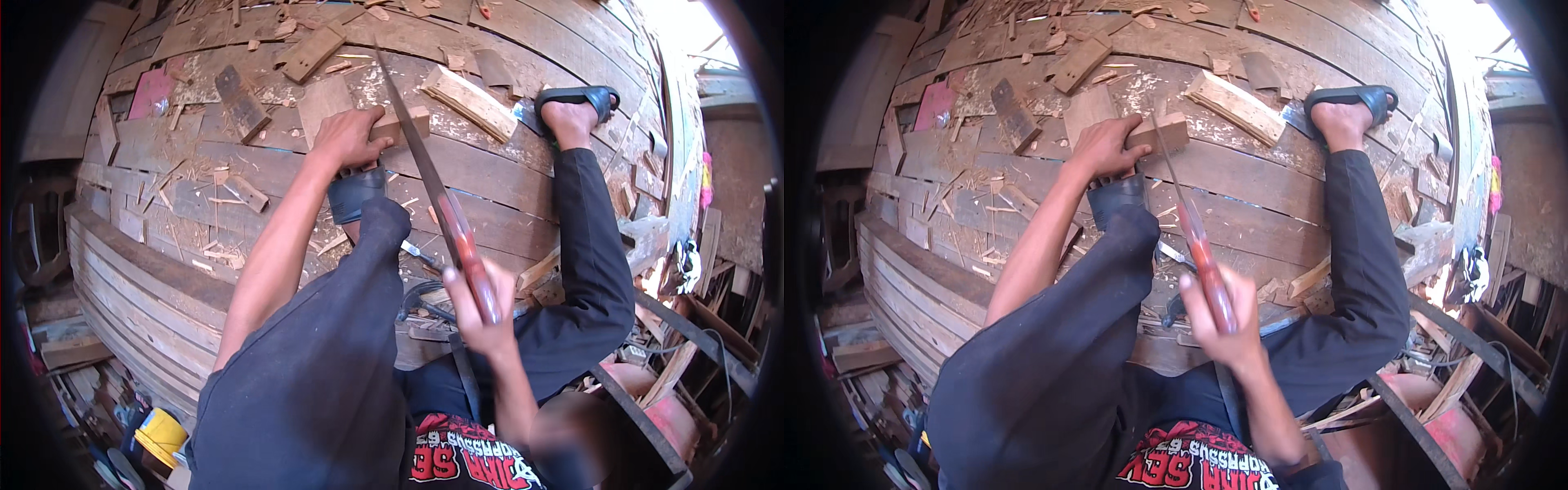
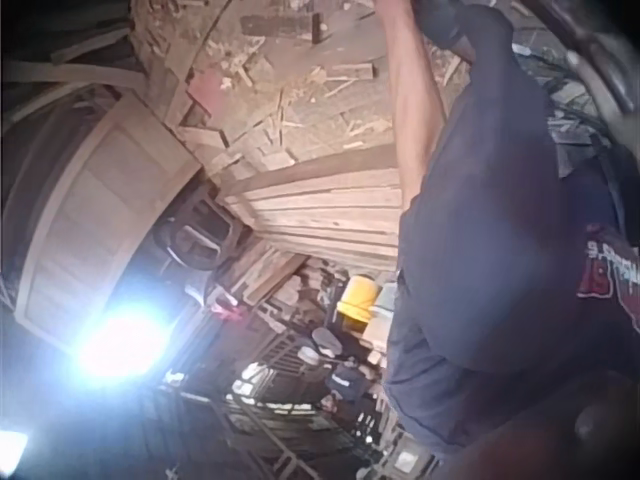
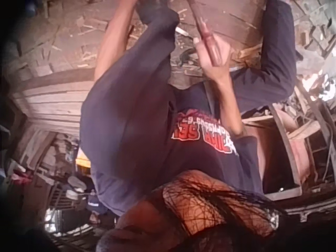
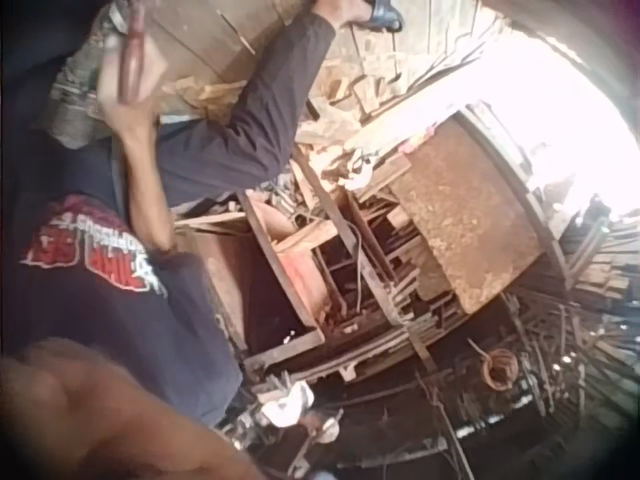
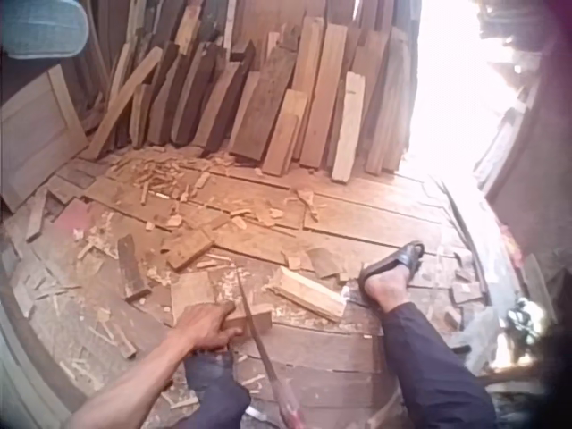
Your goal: Sawing a small wooden board by hand in a workshop.
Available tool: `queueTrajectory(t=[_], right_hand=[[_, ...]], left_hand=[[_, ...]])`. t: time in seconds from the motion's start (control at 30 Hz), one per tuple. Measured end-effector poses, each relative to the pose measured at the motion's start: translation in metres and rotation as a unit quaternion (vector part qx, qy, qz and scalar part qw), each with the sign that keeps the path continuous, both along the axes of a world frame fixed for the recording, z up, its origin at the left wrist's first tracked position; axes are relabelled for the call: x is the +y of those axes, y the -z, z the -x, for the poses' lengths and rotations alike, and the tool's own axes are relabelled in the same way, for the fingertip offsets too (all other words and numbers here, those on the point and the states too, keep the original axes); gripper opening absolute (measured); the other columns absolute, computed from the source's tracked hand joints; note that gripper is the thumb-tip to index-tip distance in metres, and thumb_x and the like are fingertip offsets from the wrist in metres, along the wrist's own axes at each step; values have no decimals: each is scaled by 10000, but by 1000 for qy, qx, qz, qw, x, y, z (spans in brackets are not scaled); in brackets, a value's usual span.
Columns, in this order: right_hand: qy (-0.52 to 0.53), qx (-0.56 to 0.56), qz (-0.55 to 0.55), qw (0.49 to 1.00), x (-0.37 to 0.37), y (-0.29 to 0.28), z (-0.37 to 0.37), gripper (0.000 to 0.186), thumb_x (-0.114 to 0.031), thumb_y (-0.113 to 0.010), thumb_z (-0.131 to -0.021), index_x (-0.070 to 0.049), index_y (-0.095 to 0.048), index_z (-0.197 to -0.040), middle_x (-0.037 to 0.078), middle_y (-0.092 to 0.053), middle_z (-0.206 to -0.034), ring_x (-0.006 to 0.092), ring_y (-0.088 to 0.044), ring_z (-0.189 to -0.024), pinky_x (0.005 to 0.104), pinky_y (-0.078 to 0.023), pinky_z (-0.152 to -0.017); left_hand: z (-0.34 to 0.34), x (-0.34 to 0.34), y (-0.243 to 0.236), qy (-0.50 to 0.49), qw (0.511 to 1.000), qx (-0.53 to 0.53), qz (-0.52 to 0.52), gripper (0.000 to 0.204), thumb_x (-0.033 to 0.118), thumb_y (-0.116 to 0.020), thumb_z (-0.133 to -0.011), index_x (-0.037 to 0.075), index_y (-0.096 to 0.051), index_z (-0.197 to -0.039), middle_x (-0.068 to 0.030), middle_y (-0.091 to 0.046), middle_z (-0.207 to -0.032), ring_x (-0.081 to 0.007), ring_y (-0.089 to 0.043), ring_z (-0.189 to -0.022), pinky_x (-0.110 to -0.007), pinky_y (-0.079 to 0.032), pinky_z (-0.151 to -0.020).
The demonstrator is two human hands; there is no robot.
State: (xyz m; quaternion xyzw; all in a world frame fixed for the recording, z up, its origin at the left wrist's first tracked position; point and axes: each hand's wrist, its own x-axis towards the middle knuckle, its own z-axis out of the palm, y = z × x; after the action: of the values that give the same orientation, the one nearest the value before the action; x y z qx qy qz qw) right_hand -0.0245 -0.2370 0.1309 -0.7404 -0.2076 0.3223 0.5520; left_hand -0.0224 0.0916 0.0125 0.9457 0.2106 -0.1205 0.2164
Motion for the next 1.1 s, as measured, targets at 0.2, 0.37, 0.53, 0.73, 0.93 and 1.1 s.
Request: queueTrajectory(t=[0.2, 0.37, 0.53, 0.73, 0.93, 1.1], right_hand=[[42, -26, 65, 997, -60, -68, 38, 146, -71, -703, -920, 59, -696, -986, 35, -481, -570, 68, -467, -532, 274, -406, -523], [67, -28, 24, 997, 1, 4, -19, 210, -105, -681, -975, -6, -585, -817, 18, -481, -613, 73, -443, -579, 302, -380, -527], [41, -65, 42, 996, -22, -27, 13, 128, -64, -709, -926, 13, -639, -849, 35, -523, -602, 91, -479, -538, 287, -412, -528], [52, -68, 52, 995, -54, -38, 15, 114, -72, -687, -928, 41, -678, -940, 28, -482, -605, 76, -472, -565, 289, -403, -542], [55, 25, -30, 998, 34, 15, -14, 194, -103, -682, -962, -5, -584, -826, 17, -487, -629, 80, -437, -595, 299, -388, -549], [17, -31, 73, 997, -67, -54, 34, 90, -48, -708, -898, 35, -687, -924, 35, -524, -585, 91, -526, -500, 274, -411, -509]], left_hand=[[-36, -26, 8, 36, 998, -53, 18, 572, 440, -750, -865, 90, -647, -1304, -219, -740, -1073, -416, -694, -1058, -517, -535, -889], [-51, -47, 11, 55, 996, -71, -11, 483, 418, -750, -869, 77, -641, -1193, -211, -732, -1006, -429, -683, -1031, -539, -521, -860], [-38, -24, 8, 36, 995, -93, 16, 448, 391, -753, -868, 86, -646, -1178, -207, -733, -1023, -414, -683, -1060, -529, -525, -882], [-53, -43, 12, 64, 995, -73, 23, 509, 414, -771, -853, 84, -634, -1216, -214, -723, -1024, -419, -673, -1053, -529, -512, -870], [-13, -12, 7, 10, 999, -15, 27, 461, 400, -751, -860, 111, -665, -1210, -209, -749, -1019, -409, -704, -1035, -528, -540, -889], [-44, -30, 6, 27, 998, -44, 35, 500, 401, -749, -861, 65, -655, -1219, -217, -745, -1016, -415, -700, -1025, -517, -532, -850]])
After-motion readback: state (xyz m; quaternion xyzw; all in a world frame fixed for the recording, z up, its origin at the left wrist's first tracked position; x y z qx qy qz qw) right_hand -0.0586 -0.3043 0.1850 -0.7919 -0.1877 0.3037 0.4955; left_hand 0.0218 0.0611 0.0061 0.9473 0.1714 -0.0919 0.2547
